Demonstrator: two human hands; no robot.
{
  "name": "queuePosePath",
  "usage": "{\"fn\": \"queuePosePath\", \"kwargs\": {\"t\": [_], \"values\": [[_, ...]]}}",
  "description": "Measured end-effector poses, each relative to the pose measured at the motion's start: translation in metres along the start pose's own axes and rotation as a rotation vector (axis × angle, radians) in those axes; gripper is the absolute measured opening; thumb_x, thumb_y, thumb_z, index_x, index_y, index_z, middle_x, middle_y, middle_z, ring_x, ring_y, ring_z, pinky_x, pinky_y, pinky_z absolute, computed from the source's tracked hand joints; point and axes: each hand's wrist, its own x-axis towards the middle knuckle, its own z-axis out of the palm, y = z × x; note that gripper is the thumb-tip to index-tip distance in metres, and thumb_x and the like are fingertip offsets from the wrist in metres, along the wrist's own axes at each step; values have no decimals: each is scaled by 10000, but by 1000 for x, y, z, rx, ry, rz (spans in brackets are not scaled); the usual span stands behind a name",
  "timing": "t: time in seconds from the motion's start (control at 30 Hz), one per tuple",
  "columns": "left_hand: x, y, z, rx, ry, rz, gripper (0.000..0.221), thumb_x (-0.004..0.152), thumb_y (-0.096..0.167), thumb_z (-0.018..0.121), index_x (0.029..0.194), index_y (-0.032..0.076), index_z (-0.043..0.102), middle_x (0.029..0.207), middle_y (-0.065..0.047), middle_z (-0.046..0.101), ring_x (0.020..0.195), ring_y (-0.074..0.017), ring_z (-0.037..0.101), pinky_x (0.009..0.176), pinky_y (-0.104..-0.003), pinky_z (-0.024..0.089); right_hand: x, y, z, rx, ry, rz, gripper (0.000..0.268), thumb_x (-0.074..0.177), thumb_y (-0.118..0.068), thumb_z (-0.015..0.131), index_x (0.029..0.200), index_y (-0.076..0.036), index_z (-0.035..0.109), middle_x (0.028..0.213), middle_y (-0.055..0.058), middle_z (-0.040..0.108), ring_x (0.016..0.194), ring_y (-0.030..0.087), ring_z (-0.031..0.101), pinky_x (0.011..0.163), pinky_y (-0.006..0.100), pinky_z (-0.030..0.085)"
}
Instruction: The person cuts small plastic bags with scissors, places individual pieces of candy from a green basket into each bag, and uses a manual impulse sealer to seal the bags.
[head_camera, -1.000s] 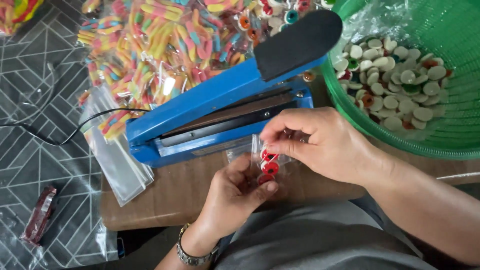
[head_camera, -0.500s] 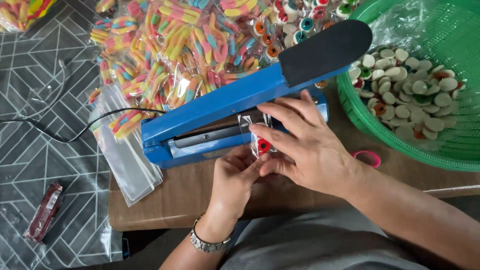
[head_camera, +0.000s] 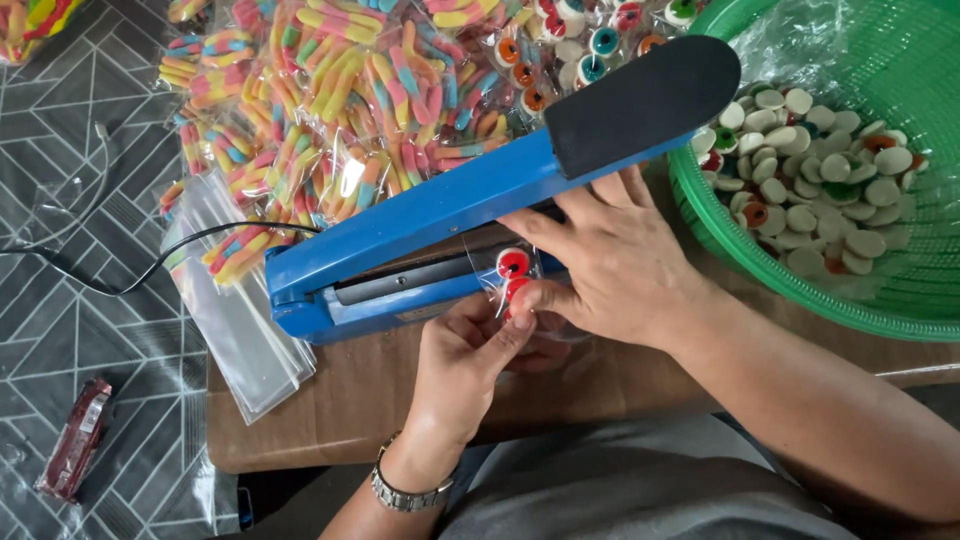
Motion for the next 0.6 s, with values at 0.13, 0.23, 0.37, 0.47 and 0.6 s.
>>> {"fn": "queuePosePath", "kwargs": {"t": [0.13,0.23,0.37,0.47,0.6], "values": [[3,-9,-5,-13,-19,42,330,893,189,716,1062,-90,667,880,-264,787,805,-374,812,692,-419,701,4,-5,-5,4,-8,-52,902,928,-778,155,1475,-184,555,1350,182,600,1352,391,444,1107,679,385],[2,-8,-5,-46,14,-8,368,855,187,747,1071,-103,677,833,-281,778,752,-373,800,686,-437,704,4,-7,-9,-6,-12,-104,834,963,-745,152,1537,-270,527,1360,166,601,1323,405,461,1074,617,399],[3,-12,-9,-105,-17,66,256,899,95,723,1068,-96,704,936,-237,778,811,-350,785,734,-439,691,-8,-13,-19,191,136,-108,807,985,-687,261,1462,-108,558,1401,207,620,1249,419,608,972,565,520],[4,-17,-15,-71,-11,77,229,908,104,732,1082,-46,724,914,-150,767,794,-226,734,699,-353,644,2,-23,-68,319,271,-240,628,1017,-578,431,1268,-33,617,1219,186,699,1037,357,771,823,451,672],[0,-3,-3,-27,48,-24,200,889,130,733,937,-63,708,803,-248,784,748,-353,798,642,-392,668,30,-25,-120,-362,294,-185,454,1145,-268,432,1293,-172,850,1290,62,776,989,300,752,697,418,562]]}}
